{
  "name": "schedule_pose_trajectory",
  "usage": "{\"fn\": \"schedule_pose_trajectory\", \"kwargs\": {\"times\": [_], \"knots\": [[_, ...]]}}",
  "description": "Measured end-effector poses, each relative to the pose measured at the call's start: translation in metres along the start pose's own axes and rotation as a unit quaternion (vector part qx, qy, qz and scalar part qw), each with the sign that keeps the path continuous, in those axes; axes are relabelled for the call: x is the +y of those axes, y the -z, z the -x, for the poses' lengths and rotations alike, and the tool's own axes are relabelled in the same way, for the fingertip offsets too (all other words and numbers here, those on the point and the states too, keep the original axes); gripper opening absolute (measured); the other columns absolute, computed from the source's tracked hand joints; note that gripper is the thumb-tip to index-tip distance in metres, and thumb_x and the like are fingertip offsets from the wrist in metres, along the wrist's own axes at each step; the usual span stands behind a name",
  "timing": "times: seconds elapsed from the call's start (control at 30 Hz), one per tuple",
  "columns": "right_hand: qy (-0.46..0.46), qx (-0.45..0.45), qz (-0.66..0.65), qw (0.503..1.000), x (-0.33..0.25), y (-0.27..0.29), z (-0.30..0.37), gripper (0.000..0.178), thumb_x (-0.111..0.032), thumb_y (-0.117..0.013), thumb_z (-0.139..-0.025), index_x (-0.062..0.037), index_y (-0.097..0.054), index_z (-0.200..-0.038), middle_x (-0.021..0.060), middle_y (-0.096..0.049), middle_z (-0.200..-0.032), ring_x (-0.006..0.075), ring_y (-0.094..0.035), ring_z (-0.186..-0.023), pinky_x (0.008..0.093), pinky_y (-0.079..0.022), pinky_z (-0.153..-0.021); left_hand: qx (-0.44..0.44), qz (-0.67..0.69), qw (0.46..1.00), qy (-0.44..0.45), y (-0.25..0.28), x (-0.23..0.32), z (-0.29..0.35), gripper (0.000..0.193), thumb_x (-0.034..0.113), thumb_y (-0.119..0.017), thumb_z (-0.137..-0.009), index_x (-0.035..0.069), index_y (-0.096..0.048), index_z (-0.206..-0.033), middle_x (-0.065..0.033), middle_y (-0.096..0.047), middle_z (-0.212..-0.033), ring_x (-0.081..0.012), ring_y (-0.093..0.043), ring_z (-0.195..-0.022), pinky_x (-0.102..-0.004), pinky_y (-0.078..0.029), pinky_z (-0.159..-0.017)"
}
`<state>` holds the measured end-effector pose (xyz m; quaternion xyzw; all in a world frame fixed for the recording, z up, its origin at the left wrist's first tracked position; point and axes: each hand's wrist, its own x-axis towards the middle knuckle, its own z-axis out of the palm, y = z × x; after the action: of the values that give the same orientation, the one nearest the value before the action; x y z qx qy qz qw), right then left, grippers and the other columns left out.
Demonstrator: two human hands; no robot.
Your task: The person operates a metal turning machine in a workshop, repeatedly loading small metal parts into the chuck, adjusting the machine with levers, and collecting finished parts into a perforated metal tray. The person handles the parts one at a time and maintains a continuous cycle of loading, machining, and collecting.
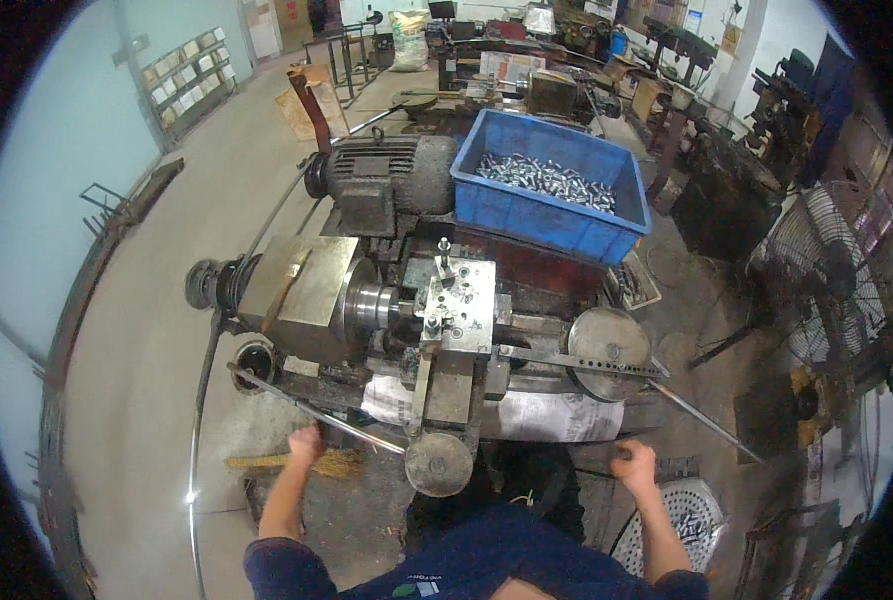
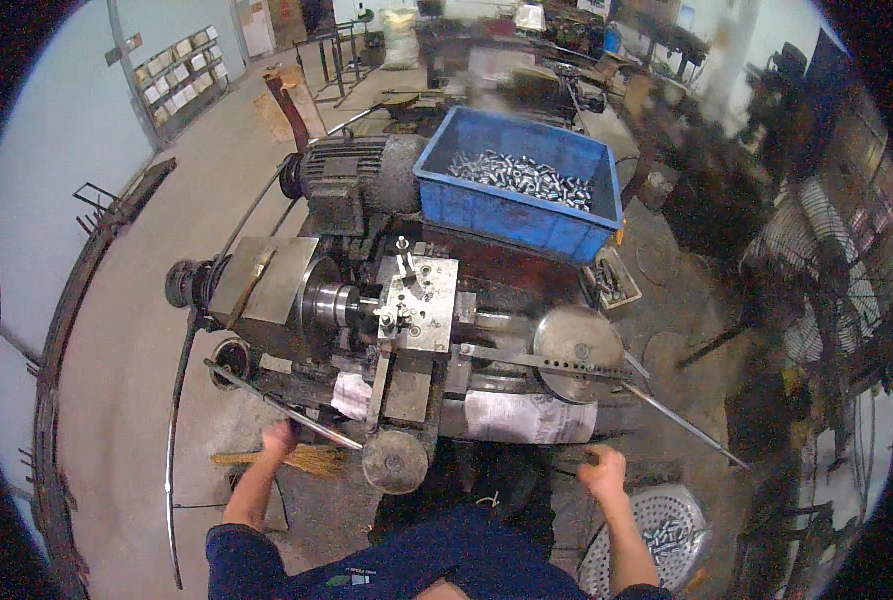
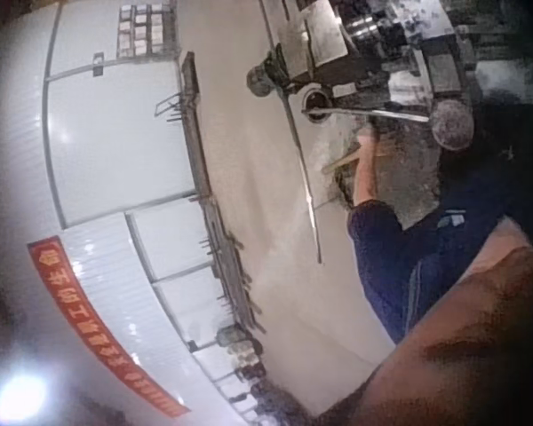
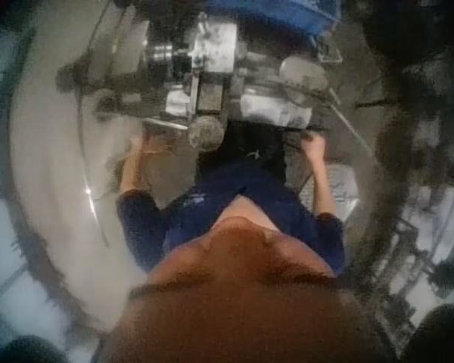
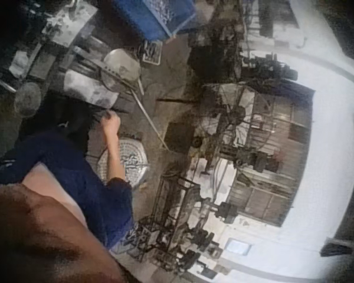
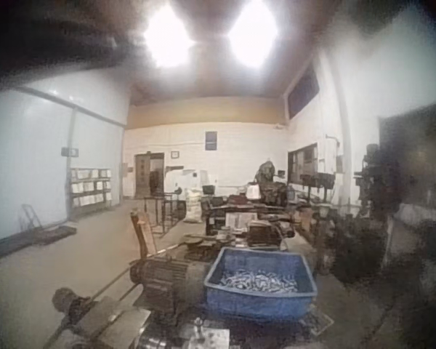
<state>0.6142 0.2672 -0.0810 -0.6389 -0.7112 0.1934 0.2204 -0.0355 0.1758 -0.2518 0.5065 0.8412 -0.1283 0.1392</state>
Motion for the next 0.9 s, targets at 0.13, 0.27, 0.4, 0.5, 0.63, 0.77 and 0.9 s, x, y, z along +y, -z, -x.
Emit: {"fn": "schedule_pose_trajectory", "kwargs": {"times": [0.13,0.27,0.4,0.5,0.63,0.77,0.9], "knots": [[0.077,0.032,0.01,0.996,-0.018,0.018,-0.045,0.033,-0.009,-0.059,-0.054,-0.0031,-0.065,-0.086,0.0164,-0.063,-0.082,0.0313,-0.061,-0.075,0.0355,-0.048,-0.067,0.007,0.036,0.999,0.011,0.025,0.015,0.006,0.038,0.041,-0.052,-0.08,0.006,-0.057,-0.095,-0.0148,-0.063,-0.089,-0.0313,-0.061,-0.084,-0.0424,-0.049,-0.07],[0.205,0.057,-0.051,0.976,-0.096,0.027,-0.094,0.031,-0.004,-0.057,-0.054,-0.0018,-0.064,-0.084,0.0156,-0.063,-0.078,0.0307,-0.061,-0.072,0.0343,-0.048,-0.065,0.065,0.22,0.967,0.114,-0.009,0.008,0.029,0.041,0.043,-0.055,-0.077,0.005,-0.059,-0.091,-0.0156,-0.064,-0.089,-0.0327,-0.061,-0.087,-0.0417,-0.049,-0.072],[0.272,-0.006,-0.078,0.959,-0.169,0.013,-0.128,0.032,-0.008,-0.059,-0.056,-0.0032,-0.064,-0.087,0.0141,-0.062,-0.08,0.0293,-0.06,-0.079,0.0331,-0.047,-0.069,-0.121,0.522,0.841,0.07,-0.022,-0.023,0.074,0.032,0.028,-0.065,-0.076,-0.002,-0.06,-0.087,-0.0127,-0.062,-0.063,-0.0245,-0.063,-0.055,-0.0354,-0.051,-0.055],[0.346,-0.028,-0.14,0.927,-0.224,0.001,-0.14,0.033,-0.003,-0.055,-0.054,-0.0006,-0.063,-0.086,0.0129,-0.063,-0.079,0.0251,-0.06,-0.072,0.0306,-0.046,-0.067,-0.111,0.384,0.916,0.03,0.006,-0.049,0.113,0.023,0.023,-0.062,-0.077,0.001,-0.064,-0.082,-0.0082,-0.061,-0.059,-0.016,-0.06,-0.051,-0.0317,-0.048,-0.053],[0.442,-0.049,-0.124,0.887,-0.279,-0.021,-0.169,0.033,-0.002,-0.054,-0.054,-0.001,-0.061,-0.086,0.0147,-0.061,-0.084,0.0274,-0.059,-0.077,0.0324,-0.047,-0.069,0.182,0.349,0.912,0.113,0.105,-0.091,0.153,0.03,0.023,-0.06,-0.077,0.005,-0.061,-0.101,-0.0176,-0.062,-0.078,-0.0282,-0.061,-0.072,-0.0357,-0.047,-0.062],[0.486,-0.048,-0.051,0.871,-0.331,-0.055,-0.191,0.03,-0.012,-0.058,-0.055,-0.0053,-0.064,-0.083,0.0118,-0.062,-0.093,0.0306,-0.056,-0.089,0.0376,-0.045,-0.079,0.447,0.237,0.844,0.178,0.17,-0.128,0.191,0.025,0.022,-0.06,-0.079,0.008,-0.059,-0.101,-0.0148,-0.061,-0.07,-0.0287,-0.061,-0.065,-0.0374,-0.047,-0.061],[0.46,-0.081,0.016,0.884,-0.359,-0.093,-0.199,0.026,-0.018,-0.06,-0.053,-0.0064,-0.067,-0.075,0.0111,-0.062,-0.089,0.0308,-0.054,-0.087,0.0369,-0.044,-0.08,0.302,0.07,0.911,0.273,0.139,-0.158,0.192,0.038,0.04,-0.06,-0.077,0.011,-0.059,-0.102,-0.0126,-0.062,-0.072,-0.0324,-0.06,-0.07,-0.0426,-0.047,-0.064]]}}
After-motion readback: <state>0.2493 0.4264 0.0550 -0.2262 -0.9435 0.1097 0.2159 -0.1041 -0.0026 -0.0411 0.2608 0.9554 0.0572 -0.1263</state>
